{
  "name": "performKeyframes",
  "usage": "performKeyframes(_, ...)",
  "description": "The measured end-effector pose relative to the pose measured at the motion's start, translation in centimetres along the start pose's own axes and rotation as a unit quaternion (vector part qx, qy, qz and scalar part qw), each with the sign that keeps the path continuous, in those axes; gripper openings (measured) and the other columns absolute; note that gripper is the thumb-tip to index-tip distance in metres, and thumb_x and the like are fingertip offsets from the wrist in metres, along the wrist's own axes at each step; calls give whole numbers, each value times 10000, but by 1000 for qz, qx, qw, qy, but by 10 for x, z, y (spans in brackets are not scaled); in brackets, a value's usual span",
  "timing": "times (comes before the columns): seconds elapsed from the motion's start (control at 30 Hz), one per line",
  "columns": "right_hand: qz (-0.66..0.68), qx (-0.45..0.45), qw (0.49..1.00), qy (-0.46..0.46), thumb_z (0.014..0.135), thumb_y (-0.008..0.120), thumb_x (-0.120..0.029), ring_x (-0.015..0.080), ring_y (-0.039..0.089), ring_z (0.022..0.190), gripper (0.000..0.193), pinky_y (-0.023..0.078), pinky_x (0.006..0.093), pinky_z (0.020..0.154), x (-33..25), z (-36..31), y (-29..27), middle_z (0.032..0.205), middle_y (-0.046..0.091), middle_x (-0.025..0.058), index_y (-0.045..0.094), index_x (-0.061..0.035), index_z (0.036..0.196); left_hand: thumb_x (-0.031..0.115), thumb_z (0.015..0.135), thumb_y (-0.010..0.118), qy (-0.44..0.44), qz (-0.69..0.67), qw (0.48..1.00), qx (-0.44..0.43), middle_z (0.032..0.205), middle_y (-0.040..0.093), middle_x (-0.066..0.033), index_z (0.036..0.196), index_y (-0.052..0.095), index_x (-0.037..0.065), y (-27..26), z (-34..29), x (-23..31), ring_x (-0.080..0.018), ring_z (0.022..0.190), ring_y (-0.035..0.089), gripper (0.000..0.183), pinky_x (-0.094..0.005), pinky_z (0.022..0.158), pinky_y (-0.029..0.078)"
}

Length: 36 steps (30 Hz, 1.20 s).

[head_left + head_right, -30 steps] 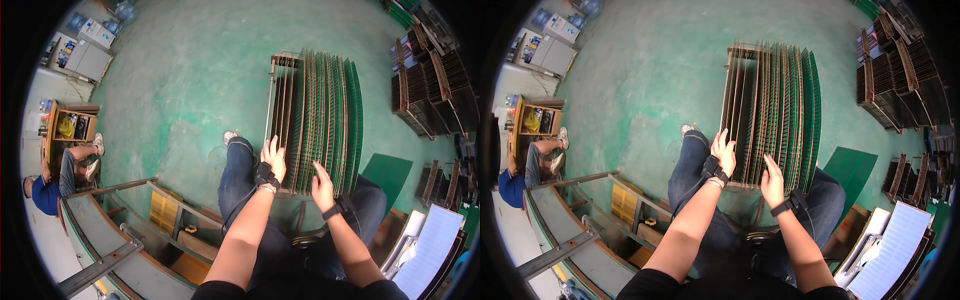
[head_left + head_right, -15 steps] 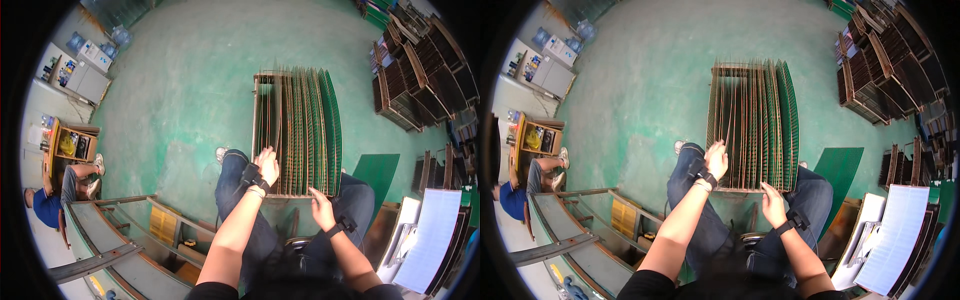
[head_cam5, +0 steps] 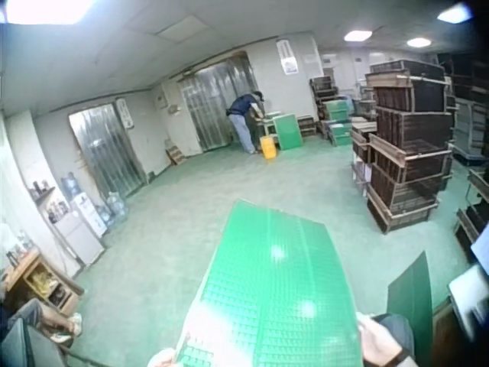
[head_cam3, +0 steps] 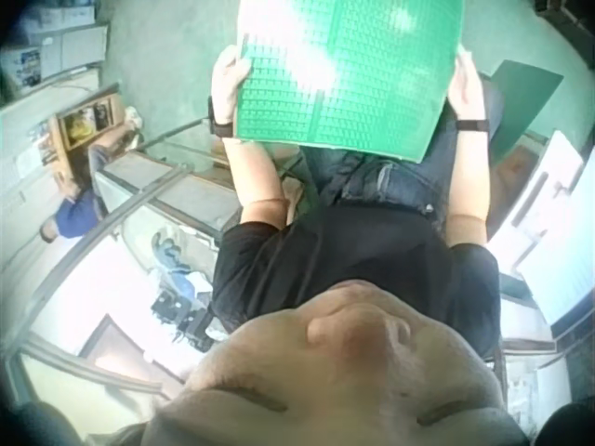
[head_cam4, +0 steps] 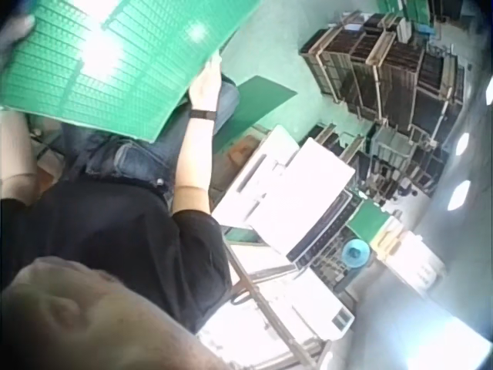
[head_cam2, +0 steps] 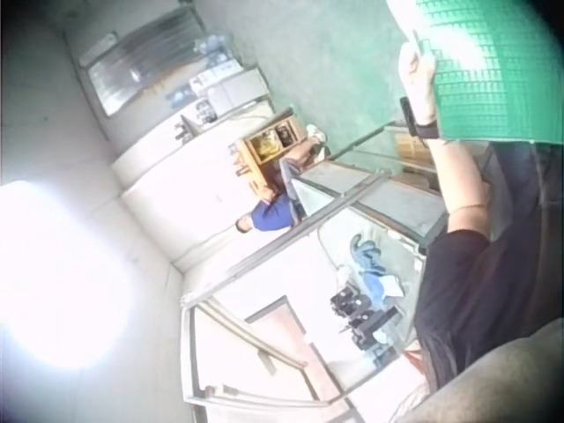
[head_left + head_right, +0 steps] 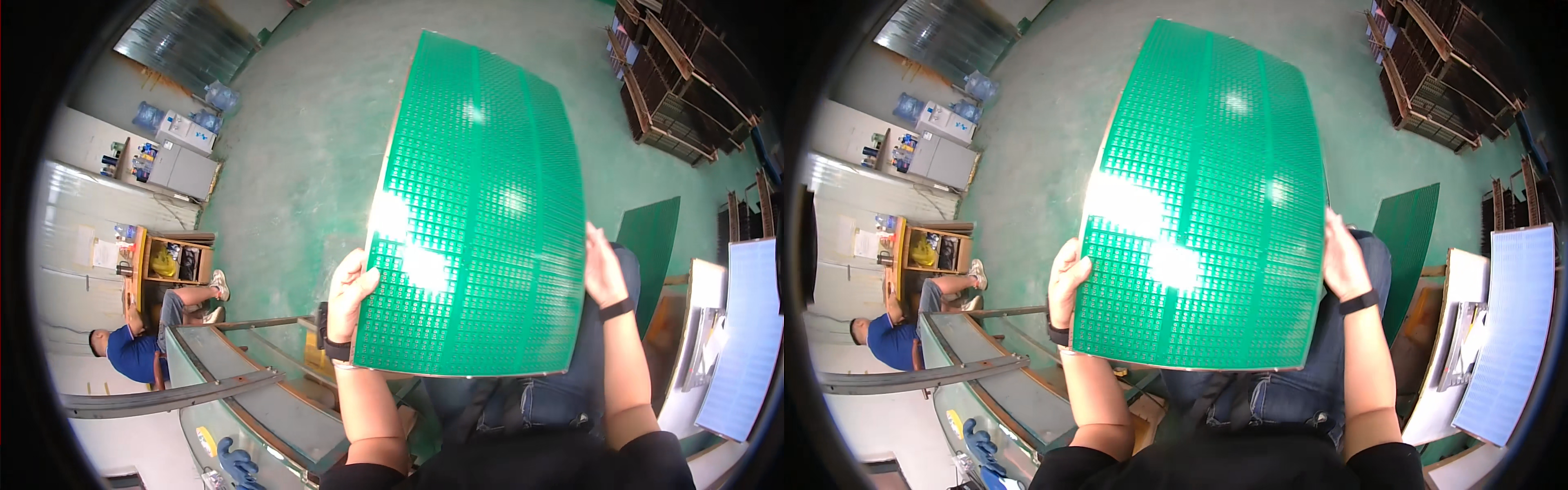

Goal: The person is seen picking up and placing green circuit boards into a drying or storage rack.

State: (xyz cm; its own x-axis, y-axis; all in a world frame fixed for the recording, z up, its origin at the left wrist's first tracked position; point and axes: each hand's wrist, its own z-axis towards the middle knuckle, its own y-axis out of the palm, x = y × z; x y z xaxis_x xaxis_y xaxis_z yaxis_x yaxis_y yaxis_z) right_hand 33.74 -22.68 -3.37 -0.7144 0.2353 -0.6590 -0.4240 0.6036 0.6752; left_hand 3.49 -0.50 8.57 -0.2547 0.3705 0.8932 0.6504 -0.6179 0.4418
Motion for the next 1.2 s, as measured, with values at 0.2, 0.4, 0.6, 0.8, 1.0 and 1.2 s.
performKeyframes(0.2, 91, -65, 989, -95, 958, 407, -137, 222, 551, 1093, 410, 488, 356, 898, -51, -27, -23, 1260, 506, 107, 336, -56, 1354, 208, 894, 524, -32, -52, 997, -47, 1002, 621, -111, 1005, 529, -12, 8, -1, -47, -167, 839, 613, 246, -296, 758, 509)
performKeyframes(0.4, 121, -68, 967, -212, 969, 380, -127, 220, 519, 1135, 407, 455, 373, 944, -62, -49, -34, 1295, 475, 96, 319, -63, 1366, 357, 967, 379, -20, -296, 947, 121, 1207, 546, -106, 1209, 488, 75, 34, -23, -98, -253, 1072, 544, 388, -395, 928, 448)
performKeyframes(0.6, 65, -58, 972, -219, 953, 430, -123, 227, 466, 1186, 407, 414, 399, 983, -46, -78, -22, 1303, 466, 95, 345, -75, 1348, 331, 959, 415, -45, -294, 948, 110, 1286, 481, -45, 1300, 398, 93, 66, -51, -132, -214, 1162, 468, 417, -412, 980, 394)
performKeyframes(0.8, 134, -58, 935, -322, 973, 393, -198, 253, 434, 1220, 407, 364, 408, 1028, -135, -94, -86, 1337, 434, 140, 336, 2, 1323, 241, 948, 477, 29, -138, 974, 179, 1057, 604, -66, 1104, 544, 48, 27, -44, -109, -177, 974, 567, 256, -353, 852, 469)
performKeyframes(1.0, 129, 64, 890, -433, 935, 426, -92, 279, 274, 1330, 501, 270, 412, 1101, -175, -126, -108, 1434, 277, 183, 224, 42, 1374, 230, 956, 469, 107, 27, 956, 270, 986, 619, -53, 996, 580, 37, -8, -46, -92, -122, 895, 563, 226, -282, 808, 451)
performKeyframes(1.2, 83, -29, 900, -427, 954, 400, -160, 306, 230, 1347, 518, 265, 429, 1099, -172, -147, -86, 1460, 178, 226, 199, 14, 1399, 259, 960, 454, 127, 105, 952, 257, 981, 617, -41, 997, 583, 29, -15, -46, -85, -107, 881, 559, 267, -278, 796, 450)
